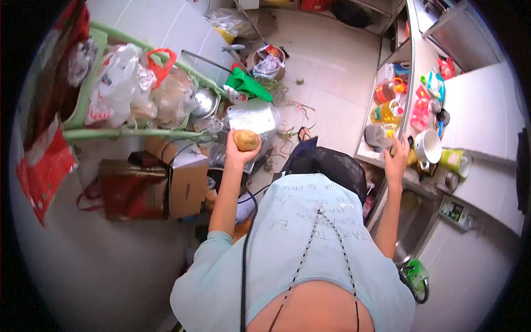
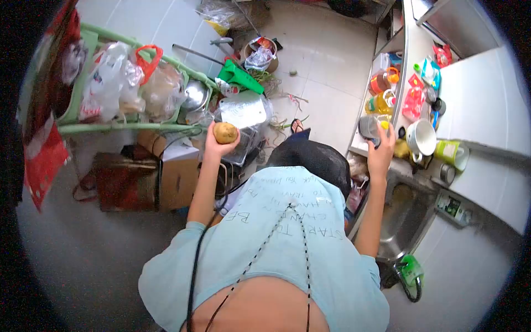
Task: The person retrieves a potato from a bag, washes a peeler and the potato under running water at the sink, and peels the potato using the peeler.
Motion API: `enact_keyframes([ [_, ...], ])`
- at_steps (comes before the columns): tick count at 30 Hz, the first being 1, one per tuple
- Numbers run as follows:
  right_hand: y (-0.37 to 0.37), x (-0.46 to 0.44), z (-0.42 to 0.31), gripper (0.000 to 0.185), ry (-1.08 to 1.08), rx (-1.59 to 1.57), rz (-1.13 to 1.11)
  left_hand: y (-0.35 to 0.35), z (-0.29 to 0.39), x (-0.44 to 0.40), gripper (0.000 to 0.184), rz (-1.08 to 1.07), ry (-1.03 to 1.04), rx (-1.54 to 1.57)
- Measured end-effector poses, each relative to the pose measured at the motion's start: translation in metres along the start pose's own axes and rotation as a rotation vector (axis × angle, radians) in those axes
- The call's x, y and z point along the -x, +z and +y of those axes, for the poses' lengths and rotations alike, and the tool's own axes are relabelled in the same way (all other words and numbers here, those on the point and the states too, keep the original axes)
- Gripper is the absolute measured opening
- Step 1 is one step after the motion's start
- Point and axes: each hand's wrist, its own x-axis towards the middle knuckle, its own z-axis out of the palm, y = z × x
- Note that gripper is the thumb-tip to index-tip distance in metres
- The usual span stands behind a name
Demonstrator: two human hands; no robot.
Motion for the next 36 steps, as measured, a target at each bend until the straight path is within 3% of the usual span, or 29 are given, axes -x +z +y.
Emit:
enact_keyframes([
  [1,0.005,-0.013,0.002,0.046,0.129,-0.269,-0.008,0.012,-0.002,-0.005,0.039,0.030,0.054,0.008],
  [3,0.006,-0.046,0.001,0.047,0.227,-0.189,-0.013,0.030,0.002,-0.023,0.040,0.079,0.015,0.069],
  [7,0.022,-0.102,0.024,0.046,0.123,-0.163,0.028,0.058,0.010,-0.057,0.041,0.071,0.024,0.127],
  [14,0.025,-0.159,0.040,0.047,0.315,-0.060,-0.005,0.111,0.033,-0.107,0.044,0.140,-0.044,0.156],
  [16,0.025,-0.175,0.041,0.046,0.384,-0.012,-0.074,0.143,0.028,-0.115,0.044,0.213,-0.035,0.181],
  [20,0.048,-0.201,0.083,0.039,0.255,0.143,-0.024,0.211,0.015,-0.155,0.044,0.300,0.059,0.043],
  [23,0.056,-0.252,0.094,0.034,0.385,0.025,-0.091,0.273,-0.005,-0.173,0.042,0.165,0.034,0.021],
  [26,0.057,-0.321,0.097,0.030,0.434,-0.102,-0.171,0.337,-0.036,-0.175,0.040,0.159,0.058,0.102],
  [30,0.062,-0.412,0.102,0.030,0.224,-0.131,-0.229,0.391,-0.058,-0.193,0.038,0.168,0.135,0.115],
  [33,0.071,-0.479,0.095,0.031,0.043,-0.022,-0.249,0.396,-0.054,-0.206,0.037,0.158,0.080,0.243],
  [34,0.072,-0.503,0.080,0.032,0.112,-0.042,-0.321,0.400,-0.054,-0.208,0.037,0.177,0.083,0.277],
  [36,0.087,-0.549,0.057,0.034,0.008,-0.035,-0.372,0.392,-0.047,-0.222,0.040,0.194,0.114,0.347],
])
